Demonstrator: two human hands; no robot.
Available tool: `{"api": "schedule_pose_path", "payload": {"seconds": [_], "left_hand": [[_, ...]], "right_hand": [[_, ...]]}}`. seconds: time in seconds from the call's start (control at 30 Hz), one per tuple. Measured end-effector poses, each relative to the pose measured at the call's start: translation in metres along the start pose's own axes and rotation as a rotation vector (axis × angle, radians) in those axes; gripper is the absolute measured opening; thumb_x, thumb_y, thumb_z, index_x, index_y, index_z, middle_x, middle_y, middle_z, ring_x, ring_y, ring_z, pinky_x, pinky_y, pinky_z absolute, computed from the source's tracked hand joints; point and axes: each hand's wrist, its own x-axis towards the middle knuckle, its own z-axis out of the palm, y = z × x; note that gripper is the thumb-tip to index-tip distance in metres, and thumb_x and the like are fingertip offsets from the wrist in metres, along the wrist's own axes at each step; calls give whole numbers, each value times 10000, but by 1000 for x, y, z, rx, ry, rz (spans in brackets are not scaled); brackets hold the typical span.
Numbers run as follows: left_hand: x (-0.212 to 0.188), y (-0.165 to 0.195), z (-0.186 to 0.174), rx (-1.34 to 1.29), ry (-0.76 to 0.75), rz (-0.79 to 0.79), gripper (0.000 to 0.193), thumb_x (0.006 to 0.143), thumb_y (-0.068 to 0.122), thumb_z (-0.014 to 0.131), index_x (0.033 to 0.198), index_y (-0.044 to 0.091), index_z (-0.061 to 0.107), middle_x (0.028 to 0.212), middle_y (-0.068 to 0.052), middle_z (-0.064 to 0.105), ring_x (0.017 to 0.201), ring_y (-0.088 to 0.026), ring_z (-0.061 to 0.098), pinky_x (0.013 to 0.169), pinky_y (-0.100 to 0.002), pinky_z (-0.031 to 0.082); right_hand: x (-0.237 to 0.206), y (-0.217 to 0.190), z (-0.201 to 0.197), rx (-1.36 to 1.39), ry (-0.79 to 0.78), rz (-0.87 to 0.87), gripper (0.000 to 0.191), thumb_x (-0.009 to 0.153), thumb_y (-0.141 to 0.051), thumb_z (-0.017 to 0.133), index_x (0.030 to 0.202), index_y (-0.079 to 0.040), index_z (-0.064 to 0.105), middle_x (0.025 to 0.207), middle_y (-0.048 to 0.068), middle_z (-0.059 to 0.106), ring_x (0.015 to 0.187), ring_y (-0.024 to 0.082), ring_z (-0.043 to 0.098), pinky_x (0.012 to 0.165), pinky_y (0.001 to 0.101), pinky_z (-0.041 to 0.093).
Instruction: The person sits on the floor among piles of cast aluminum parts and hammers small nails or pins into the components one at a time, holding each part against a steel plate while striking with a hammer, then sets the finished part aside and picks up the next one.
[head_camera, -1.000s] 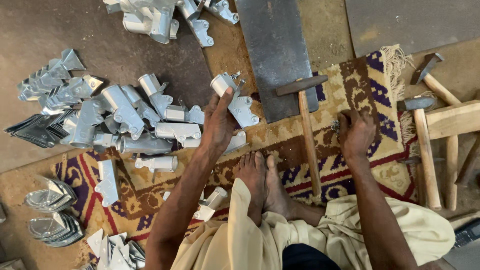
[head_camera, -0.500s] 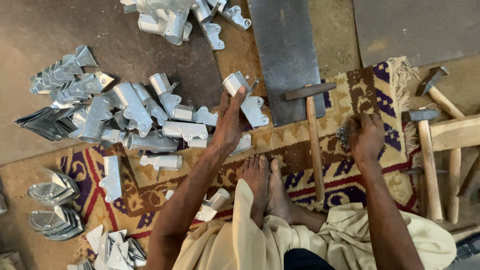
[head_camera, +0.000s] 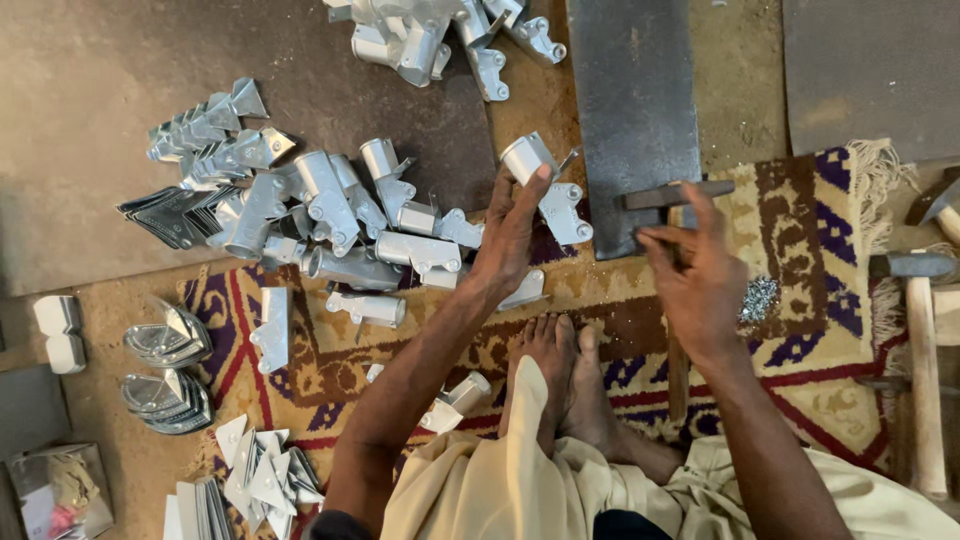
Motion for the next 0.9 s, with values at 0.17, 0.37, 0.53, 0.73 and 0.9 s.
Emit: {"api": "schedule_pose_path", "payload": {"seconds": [0.17, 0.37, 0.53, 0.73, 0.9], "left_hand": [[-1, 4, -2, 10, 2, -41, 971, 831, 551, 748, 1553, 119, 262, 1361, -147, 516, 1307, -271, 525, 1080, -488, 488], [1, 4, 0, -16, 9, 37, 780, 858, 460, 787, 1430, 34, 471, 1177, -141, 627, 1100, -235, 661, 969, -469, 603], [0, -1, 16, -32, 19, 73, 790, 820, 449, 840, 1359, -28, 515, 1188, -152, 645, 1124, -240, 675, 1015, -447, 594], [2, -7, 26, -27, 99, 32, 838, 784, 487, 843, 1339, -53, 522, 1178, -173, 647, 1100, -249, 680, 997, -428, 588], [0, -13, 32, 17, 86, 97, 817, 806, 482, 847, 1334, -57, 534, 1150, -167, 659, 1072, -223, 669, 954, -371, 570]], "right_hand": [[4, -18, 4, -120, -65, 4, 875, 905, -179, 863, 1568, -22, 314, 1178, 147, 741, 668, 177, 668, 525, 298, 513], [-63, -4, -10, -31, 78, 135, 638, 1026, -286, 815, 1417, 3, 403, 1189, 144, 630, 905, 160, 643, 722, 268, 558], [-88, 11, -23, 494, -91, 858, 325, 975, -319, 742, 1083, -55, 585, 771, 2, 482, 592, 79, 399, 469, 252, 317], [-100, 0, -53, 470, -151, 789, 367, 1059, -404, 554, 913, -68, 528, 621, -31, 434, 490, 64, 397, 403, 250, 333], [-98, -4, -47, 438, -215, 908, 420, 1045, -469, 507, 919, -70, 545, 602, -8, 431, 475, 86, 397, 389, 272, 314]]}}
